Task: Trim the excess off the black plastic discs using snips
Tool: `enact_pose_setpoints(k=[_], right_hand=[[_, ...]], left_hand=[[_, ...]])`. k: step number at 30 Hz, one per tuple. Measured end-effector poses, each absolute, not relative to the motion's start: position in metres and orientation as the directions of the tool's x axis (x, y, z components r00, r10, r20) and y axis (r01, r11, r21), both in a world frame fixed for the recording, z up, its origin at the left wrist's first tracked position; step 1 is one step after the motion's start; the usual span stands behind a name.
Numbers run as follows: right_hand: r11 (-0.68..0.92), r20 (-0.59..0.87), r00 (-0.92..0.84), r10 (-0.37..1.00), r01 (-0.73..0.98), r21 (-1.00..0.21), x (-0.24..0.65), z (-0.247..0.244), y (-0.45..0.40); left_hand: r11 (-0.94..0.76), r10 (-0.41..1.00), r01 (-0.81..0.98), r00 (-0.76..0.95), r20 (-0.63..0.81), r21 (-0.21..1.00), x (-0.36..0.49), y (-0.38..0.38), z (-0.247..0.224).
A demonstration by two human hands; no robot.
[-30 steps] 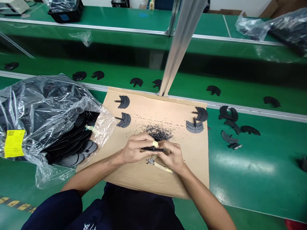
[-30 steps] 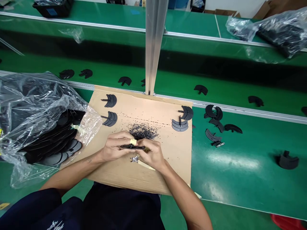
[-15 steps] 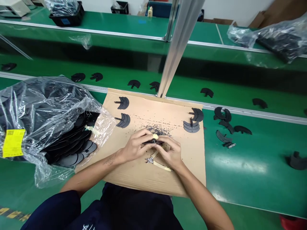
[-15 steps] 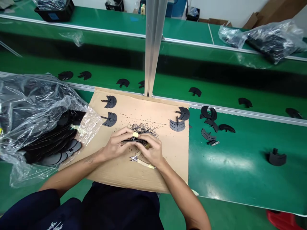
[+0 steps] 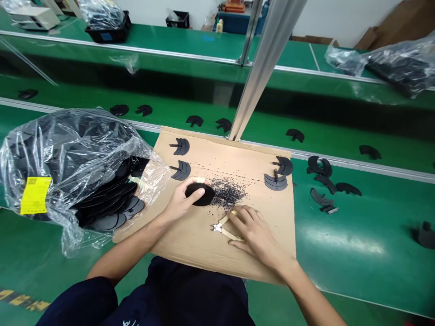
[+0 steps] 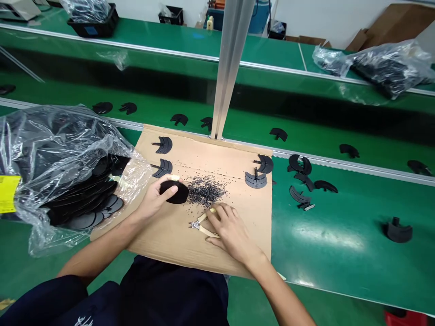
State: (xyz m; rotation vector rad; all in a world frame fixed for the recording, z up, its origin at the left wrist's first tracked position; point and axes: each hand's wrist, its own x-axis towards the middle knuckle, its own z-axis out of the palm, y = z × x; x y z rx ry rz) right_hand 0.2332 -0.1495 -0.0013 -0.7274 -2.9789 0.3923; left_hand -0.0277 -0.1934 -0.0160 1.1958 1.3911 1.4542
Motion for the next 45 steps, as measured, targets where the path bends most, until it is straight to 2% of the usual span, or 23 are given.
enact_pose_setpoints(k=[3,5,8,12,15,18,23,36,41,45], right_hand=[[0.870,-0.006,-0.897,0.443,0.431,-0.238,0.231,-0.002,-0.151],[0.872,0.022,-0.903,0.429,0.408,-0.270,0.232,0.000,-0.146],[0.853,0.135,-0.883,0.450,0.381,-0.356,0.234,0.005,-0.133],[0.775,0.305,-0.764,0.568,0.371,-0.512,0.232,0.009,-0.113],[0.697,0.353,-0.692,0.630,0.303,-0.650,0.221,0.008,-0.107],[0.665,0.378,-0.685,0.623,0.210,-0.717,0.208,0.002,-0.107],[0.702,0.420,-0.697,0.581,0.168,-0.692,0.202,-0.008,-0.107],[0.778,0.429,-0.720,0.545,0.244,-0.579,0.208,-0.013,-0.108],[0.762,0.442,-0.680,0.586,0.276,-0.586,0.206,-0.019,-0.109],[0.801,0.436,-0.683,0.586,0.406,-0.441,0.203,-0.025,-0.109]], left_hand=[[-0.134,0.969,0.075,-0.200,0.146,0.988,-0.024,-0.191,-0.016],[-0.184,0.970,0.095,-0.145,0.196,0.978,-0.022,-0.189,-0.013],[-0.273,0.952,0.135,-0.108,0.288,0.952,-0.020,-0.184,-0.009],[-0.353,0.921,0.182,-0.107,0.375,0.918,-0.020,-0.179,-0.011],[-0.368,0.916,0.192,-0.096,0.390,0.910,-0.019,-0.178,-0.016],[-0.367,0.920,0.170,-0.079,0.384,0.915,-0.018,-0.179,-0.021],[-0.363,0.923,0.156,-0.076,0.377,0.919,-0.017,-0.181,-0.024],[-0.385,0.916,0.145,-0.058,0.396,0.912,-0.019,-0.181,-0.029],[-0.357,0.921,0.197,-0.088,0.379,0.913,-0.018,-0.180,-0.029],[-0.360,0.914,0.310,-0.075,0.400,0.880,-0.018,-0.179,-0.028]])
